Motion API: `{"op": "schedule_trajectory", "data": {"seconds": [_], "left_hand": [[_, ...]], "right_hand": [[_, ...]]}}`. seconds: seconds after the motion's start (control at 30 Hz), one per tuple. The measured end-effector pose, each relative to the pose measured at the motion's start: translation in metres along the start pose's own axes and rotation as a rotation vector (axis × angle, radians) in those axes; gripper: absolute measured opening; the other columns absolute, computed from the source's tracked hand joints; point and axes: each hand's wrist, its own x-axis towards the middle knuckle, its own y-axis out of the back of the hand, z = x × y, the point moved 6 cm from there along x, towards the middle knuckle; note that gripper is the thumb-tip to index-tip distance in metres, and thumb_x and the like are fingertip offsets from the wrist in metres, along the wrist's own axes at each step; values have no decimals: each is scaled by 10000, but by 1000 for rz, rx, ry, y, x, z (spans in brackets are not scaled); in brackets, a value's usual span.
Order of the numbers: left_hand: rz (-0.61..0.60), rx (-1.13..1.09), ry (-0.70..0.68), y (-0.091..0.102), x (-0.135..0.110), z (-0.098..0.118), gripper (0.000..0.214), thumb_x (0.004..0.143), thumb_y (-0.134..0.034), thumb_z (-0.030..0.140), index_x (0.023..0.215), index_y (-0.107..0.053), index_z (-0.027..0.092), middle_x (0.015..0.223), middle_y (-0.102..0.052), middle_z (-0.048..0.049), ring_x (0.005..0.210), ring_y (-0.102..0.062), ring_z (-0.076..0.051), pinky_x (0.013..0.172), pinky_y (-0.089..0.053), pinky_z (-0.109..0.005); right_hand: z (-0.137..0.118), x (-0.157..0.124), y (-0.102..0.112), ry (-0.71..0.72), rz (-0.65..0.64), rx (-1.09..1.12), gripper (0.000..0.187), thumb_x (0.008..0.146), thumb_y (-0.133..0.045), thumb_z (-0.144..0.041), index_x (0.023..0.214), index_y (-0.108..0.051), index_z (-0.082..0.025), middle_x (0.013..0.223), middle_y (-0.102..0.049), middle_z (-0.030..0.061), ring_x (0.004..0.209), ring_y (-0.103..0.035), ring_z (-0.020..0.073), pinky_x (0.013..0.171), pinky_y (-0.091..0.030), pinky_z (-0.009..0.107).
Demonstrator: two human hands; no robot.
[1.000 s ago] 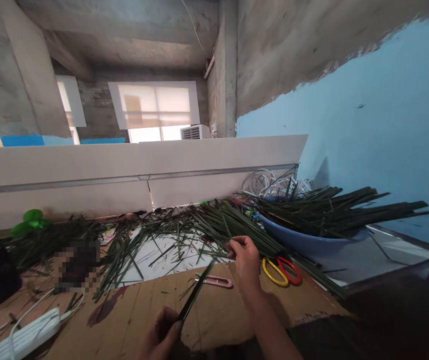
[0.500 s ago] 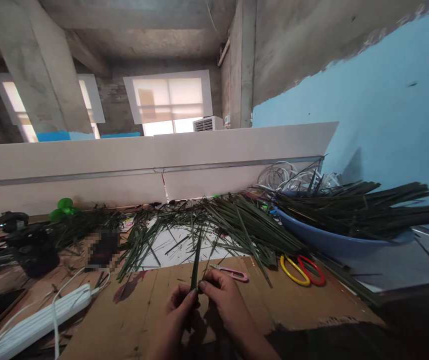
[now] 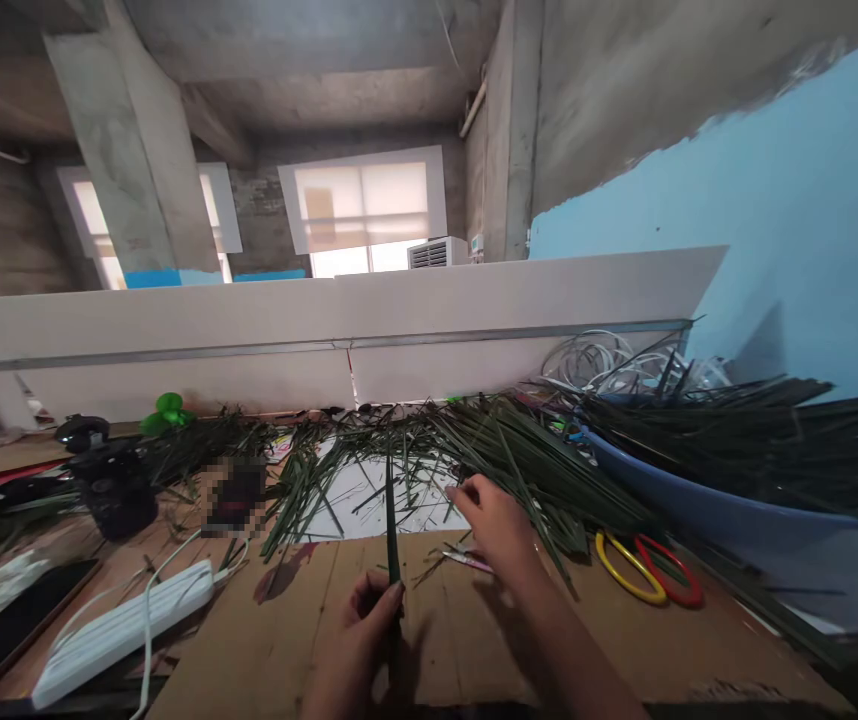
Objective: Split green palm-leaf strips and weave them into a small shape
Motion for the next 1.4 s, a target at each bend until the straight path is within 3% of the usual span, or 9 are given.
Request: {"op": "schedule_trajectory", "data": {"seconds": [0.17,0.3,0.4,0.53,0.7,0.93,1.1,1.4], "left_hand": [[-35,45,-48,-4,1,-18,555,519,-823,681,601,-578,189,540,-536,21,546,-490,-135,555,-384,-242],[-99,66,-50,-11,-3,-20,532,564,-813,661,616,-572,190,539,-531,28,537,-463,-125,548,-363,-236],[-150,45,-24,-20,-5,-7,517,588,-809,646,668,-601,179,580,-549,25,564,-469,-129,558,-368,-239],[-133,37,-101,-31,-3,27,472,667,-772,611,792,-659,170,702,-598,0,652,-517,-152,595,-403,-250],[-119,34,-147,-36,-1,47,449,659,-781,586,699,-617,171,614,-532,31,583,-446,-128,564,-378,-246],[-83,8,-163,-27,1,40,388,690,-785,523,706,-634,166,618,-557,29,582,-470,-126,563,-390,-237],[-68,-14,-170,-24,6,36,377,670,-809,502,712,-654,160,633,-589,14,593,-507,-133,565,-420,-239],[-116,-37,-195,-23,7,29,336,700,-814,447,756,-640,164,712,-633,-18,676,-602,-178,620,-517,-292]], "right_hand": [[-18,-3,-27,35,-137,54,410,730,-687,-570,891,-710,-193,727,-704,10,467,-475,118,468,-401,263],[-26,-12,-34,53,-152,112,323,746,-692,-504,813,-670,-189,677,-645,-21,458,-444,98,454,-372,242],[-27,-20,-36,45,-177,130,257,747,-693,-441,752,-638,-190,637,-605,-38,443,-421,88,438,-347,233],[-27,-35,-43,33,-249,107,184,739,-691,-369,701,-616,-205,591,-543,-56,477,-438,102,446,-352,226],[-19,-43,-47,11,-272,92,200,720,-675,-389,659,-594,-215,585,-526,-49,502,-453,122,447,-362,235],[5,-43,-51,-16,-238,138,272,748,-674,-467,730,-597,-207,626,-586,-29,457,-444,106,428,-348,235],[13,-49,-53,-42,-284,107,237,744,-686,-422,765,-639,-191,676,-598,-6,574,-520,142,465,-387,236],[6,-57,-50,-44,-295,-23,161,743,-643,-340,775,-641,-181,692,-594,-11,598,-509,146,512,-382,254]]}}
